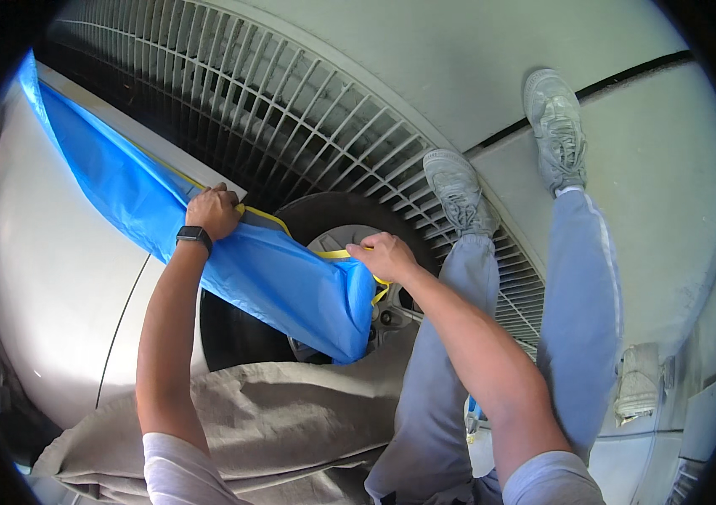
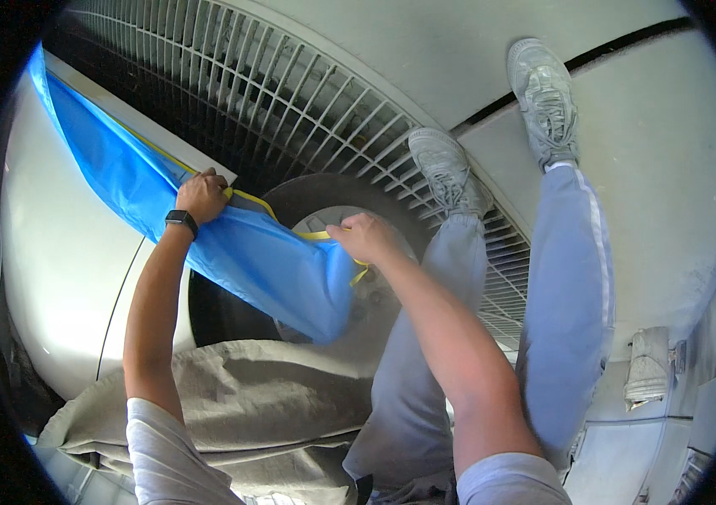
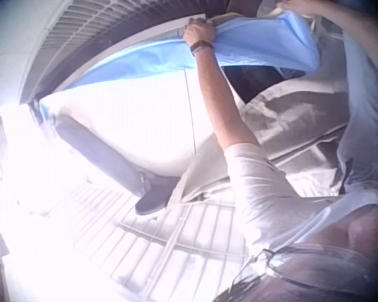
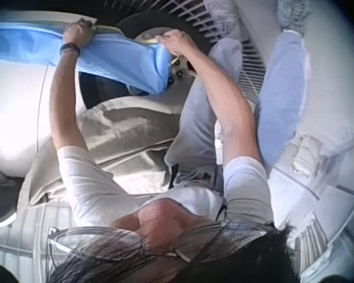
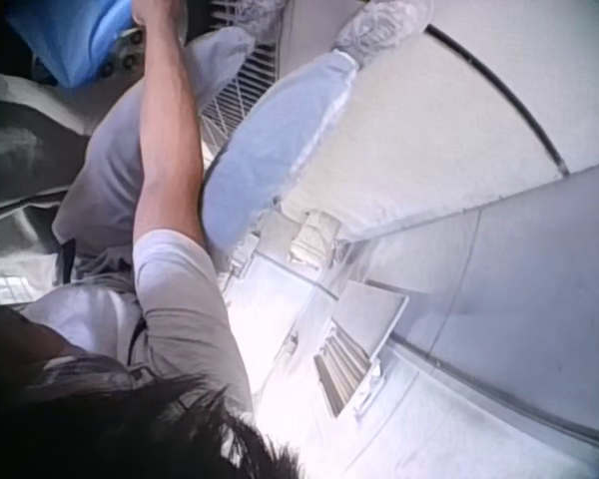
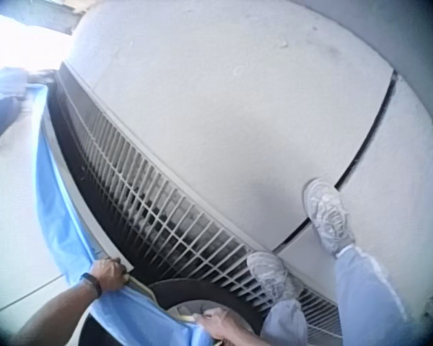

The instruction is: The person applies blue masking tape along the edges of a car's side mirror and door, then covers the mirror with a blue plastic sheet and secures it with tape. They also place and tape a newspaper over the wheel area to protect it.

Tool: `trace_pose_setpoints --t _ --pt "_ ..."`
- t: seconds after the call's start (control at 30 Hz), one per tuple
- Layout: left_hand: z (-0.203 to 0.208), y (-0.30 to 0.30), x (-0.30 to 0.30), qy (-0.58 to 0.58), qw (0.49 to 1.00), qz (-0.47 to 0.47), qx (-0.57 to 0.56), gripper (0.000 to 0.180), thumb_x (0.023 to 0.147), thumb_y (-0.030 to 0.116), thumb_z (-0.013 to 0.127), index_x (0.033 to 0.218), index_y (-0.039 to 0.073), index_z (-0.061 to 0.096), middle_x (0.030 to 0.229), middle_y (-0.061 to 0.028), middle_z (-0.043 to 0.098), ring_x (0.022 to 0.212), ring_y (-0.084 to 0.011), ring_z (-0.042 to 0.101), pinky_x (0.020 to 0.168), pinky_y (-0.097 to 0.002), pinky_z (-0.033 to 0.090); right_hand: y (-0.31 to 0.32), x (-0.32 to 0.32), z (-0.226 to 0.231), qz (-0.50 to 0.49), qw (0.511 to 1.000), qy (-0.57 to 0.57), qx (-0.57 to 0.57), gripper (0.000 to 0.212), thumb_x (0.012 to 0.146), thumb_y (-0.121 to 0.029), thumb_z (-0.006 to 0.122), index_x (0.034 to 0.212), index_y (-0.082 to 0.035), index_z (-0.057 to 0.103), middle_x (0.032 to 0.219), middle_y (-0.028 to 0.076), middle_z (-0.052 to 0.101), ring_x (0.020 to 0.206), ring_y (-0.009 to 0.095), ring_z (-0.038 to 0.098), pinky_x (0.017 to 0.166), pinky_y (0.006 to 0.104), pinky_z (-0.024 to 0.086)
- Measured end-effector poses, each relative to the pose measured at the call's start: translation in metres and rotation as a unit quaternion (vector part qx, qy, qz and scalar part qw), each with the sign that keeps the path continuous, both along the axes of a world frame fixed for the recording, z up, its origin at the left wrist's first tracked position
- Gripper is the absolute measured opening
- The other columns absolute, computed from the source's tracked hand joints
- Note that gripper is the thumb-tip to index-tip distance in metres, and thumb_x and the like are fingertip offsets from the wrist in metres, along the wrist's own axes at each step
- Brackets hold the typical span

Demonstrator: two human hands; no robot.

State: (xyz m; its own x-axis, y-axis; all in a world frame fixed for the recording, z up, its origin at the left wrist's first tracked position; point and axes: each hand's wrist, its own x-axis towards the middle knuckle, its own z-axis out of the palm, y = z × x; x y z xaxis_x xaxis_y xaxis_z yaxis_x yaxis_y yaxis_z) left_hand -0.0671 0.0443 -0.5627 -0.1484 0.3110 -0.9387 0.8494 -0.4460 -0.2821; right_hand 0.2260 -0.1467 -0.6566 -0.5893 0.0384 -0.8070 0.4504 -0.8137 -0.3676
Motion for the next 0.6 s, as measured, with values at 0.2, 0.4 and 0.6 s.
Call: trace_pose_setpoints --t 0.2,0.4,0.6 --pt "-0.009 -0.002 -0.004 0.023 0.998 0.037 0.055 0.019 0.084 0.013 0.064 0.093 0.014 0.08 0.106 -0.0096 0.073 0.103 -0.0317 0.07 0.094 -0.0423 0.055 0.002 -0.003 -0.006 -0.088 0.994 0.039 -0.044 0.055 0.091 -0.063 0.062 0.11 -0.015 0.081 0.106 0.014 0.078 0.103 0.031 0.073 0.092 0.0415 0.055" --pt "-0.015 -0.022 -0.007 0.025 0.996 -0.054 0.07 0.023 0.088 0.012 0.059 0.107 0.01 0.072 0.11 -0.0121 0.069 0.108 -0.0303 0.067 0.092 -0.0442 0.05 0.029 -0.01 0.015 -0.047 0.997 0.059 0.004 0.049 0.092 -0.057 0.064 0.103 -0.013 0.081 0.103 0.014 0.077 0.101 0.032 0.073 0.091 0.0425 0.056" --pt "-0.02 -0.043 -0.021 0.031 0.984 -0.155 0.086 0.021 0.096 0.013 0.053 0.113 0.007 0.063 0.105 -0.0115 0.064 0.105 -0.0285 0.063 0.089 -0.0428 0.046 0.051 -0.029 0.026 -0.063 0.994 0.081 0.035 0.047 0.092 -0.055 0.063 0.094 -0.011 0.081 0.102 0.015 0.077 0.1 0.036 0.072 0.09 0.0466 0.056"
